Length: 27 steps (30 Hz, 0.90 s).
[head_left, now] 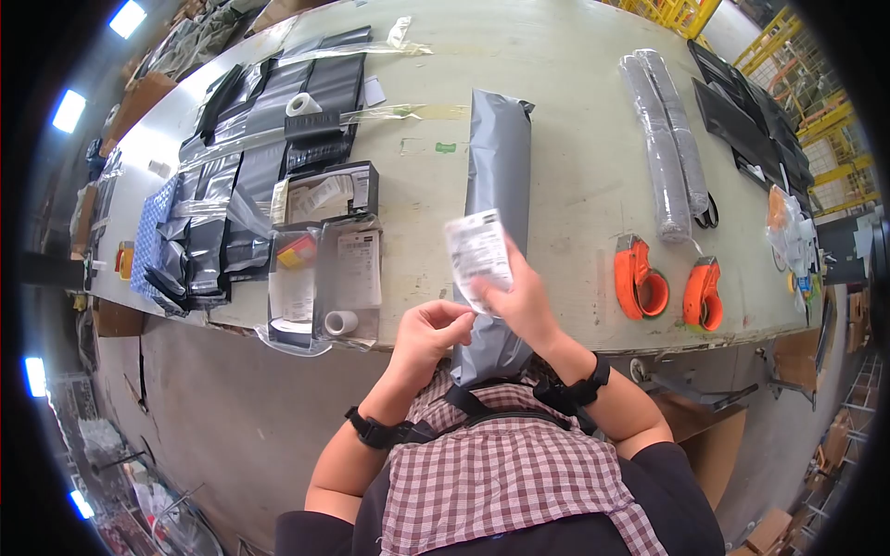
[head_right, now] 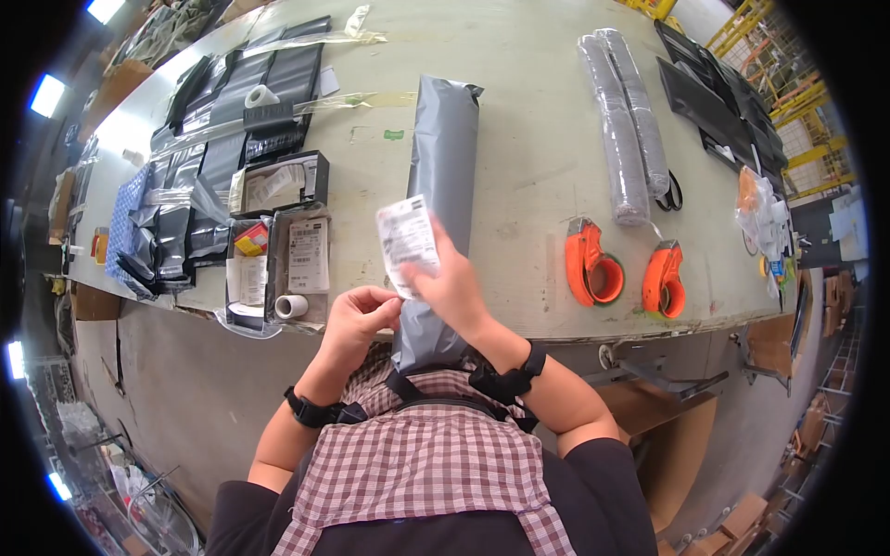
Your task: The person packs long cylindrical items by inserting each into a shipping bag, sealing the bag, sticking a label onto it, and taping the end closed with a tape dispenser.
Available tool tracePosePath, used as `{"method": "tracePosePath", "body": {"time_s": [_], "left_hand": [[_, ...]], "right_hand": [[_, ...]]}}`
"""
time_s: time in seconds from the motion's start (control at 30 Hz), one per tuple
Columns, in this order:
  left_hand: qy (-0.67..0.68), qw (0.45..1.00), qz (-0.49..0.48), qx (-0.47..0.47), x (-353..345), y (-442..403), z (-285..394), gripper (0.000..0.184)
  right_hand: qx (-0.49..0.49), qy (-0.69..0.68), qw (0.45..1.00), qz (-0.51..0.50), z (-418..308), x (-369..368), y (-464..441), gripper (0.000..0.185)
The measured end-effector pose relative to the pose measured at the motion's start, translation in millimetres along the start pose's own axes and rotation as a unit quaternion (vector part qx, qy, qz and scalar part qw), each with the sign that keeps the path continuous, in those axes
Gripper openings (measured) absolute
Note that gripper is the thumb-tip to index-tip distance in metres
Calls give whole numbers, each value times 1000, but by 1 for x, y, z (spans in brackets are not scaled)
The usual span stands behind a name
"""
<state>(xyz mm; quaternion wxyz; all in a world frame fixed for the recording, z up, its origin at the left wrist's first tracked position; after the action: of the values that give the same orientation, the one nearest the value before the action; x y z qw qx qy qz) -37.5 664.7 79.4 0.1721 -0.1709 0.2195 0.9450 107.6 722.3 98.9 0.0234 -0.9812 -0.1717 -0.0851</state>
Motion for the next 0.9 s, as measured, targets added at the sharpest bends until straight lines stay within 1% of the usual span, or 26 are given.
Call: {"method": "tracePosePath", "body": {"time_s": [0.03,0.07,0.17,0.23,0.27,0.37,0.47,0.5,0.53,0.57,0.6,0.67,0.7,0.73,0.77,0.8,0.83,0.87,0.9], "left_hand": [[1,1000,-2,0,0,0,0,15],[2,1000,-5,-1,0,1,1,14],[17,1000,-4,-14,0,3,3,13],[11,1000,-6,-6,-2,5,3,13],[7,1000,-10,-2,-4,4,3,13],[26,999,-28,2,-6,2,2,12],[3,1000,-25,7,-5,6,2,10],[-3,1000,-15,7,-2,8,0,9],[-8,1000,-5,6,1,11,-4,9],[-14,1000,5,5,3,16,-7,8],[-21,998,52,9,11,26,-8,10],[-47,995,80,25,53,60,-24,13],[-53,995,81,14,76,83,-39,16],[-47,993,90,55,100,112,-58,15],[-22,990,88,109,125,145,-88,13],[6,979,106,175,151,182,-119,10],[-30,951,160,263,180,225,-154,9],[-112,902,216,356,204,268,-177,13],[-302,765,180,540,230,313,-196,25]], "right_hand": [[46,95,994,25,-12,3,1,31],[119,226,965,51,-31,5,5,33],[193,243,950,-25,-50,2,21,28],[103,119,979,-130,-40,-7,30,24],[94,104,984,-113,-43,-6,31,18],[98,89,981,-143,-34,-4,27,17],[78,1,985,-154,-17,-8,25,14],[-7,-66,983,-169,-6,-9,24,14],[-93,-132,970,-182,4,-8,27,15],[-178,-195,945,-192,13,-7,32,16],[-209,-231,931,-191,15,6,31,17],[-214,-359,901,-113,74,51,29,18],[-197,-319,925,-58,71,84,25,19],[-181,-279,943,-1,62,107,20,20],[-122,-213,969,32,45,120,9,19],[-64,-146,985,65,27,128,-1,20],[-7,-77,992,97,13,134,-9,22],[61,106,991,57,3,128,-21,29],[128,284,950,14,3,114,-33,37]]}}
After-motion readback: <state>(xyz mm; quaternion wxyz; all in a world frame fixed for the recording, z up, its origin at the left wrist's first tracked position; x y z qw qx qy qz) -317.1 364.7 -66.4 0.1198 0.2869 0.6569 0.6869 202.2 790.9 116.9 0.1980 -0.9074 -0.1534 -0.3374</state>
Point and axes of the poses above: each hand's wrist, its own y-axis away from the middle knuckle, its own x-axis out of the back of the hand, z = x × y, the point moved 7 cm from there along -y, towards the middle knuckle, and after that the axes turned 15 degrees about -z, right-handed, at the moved point
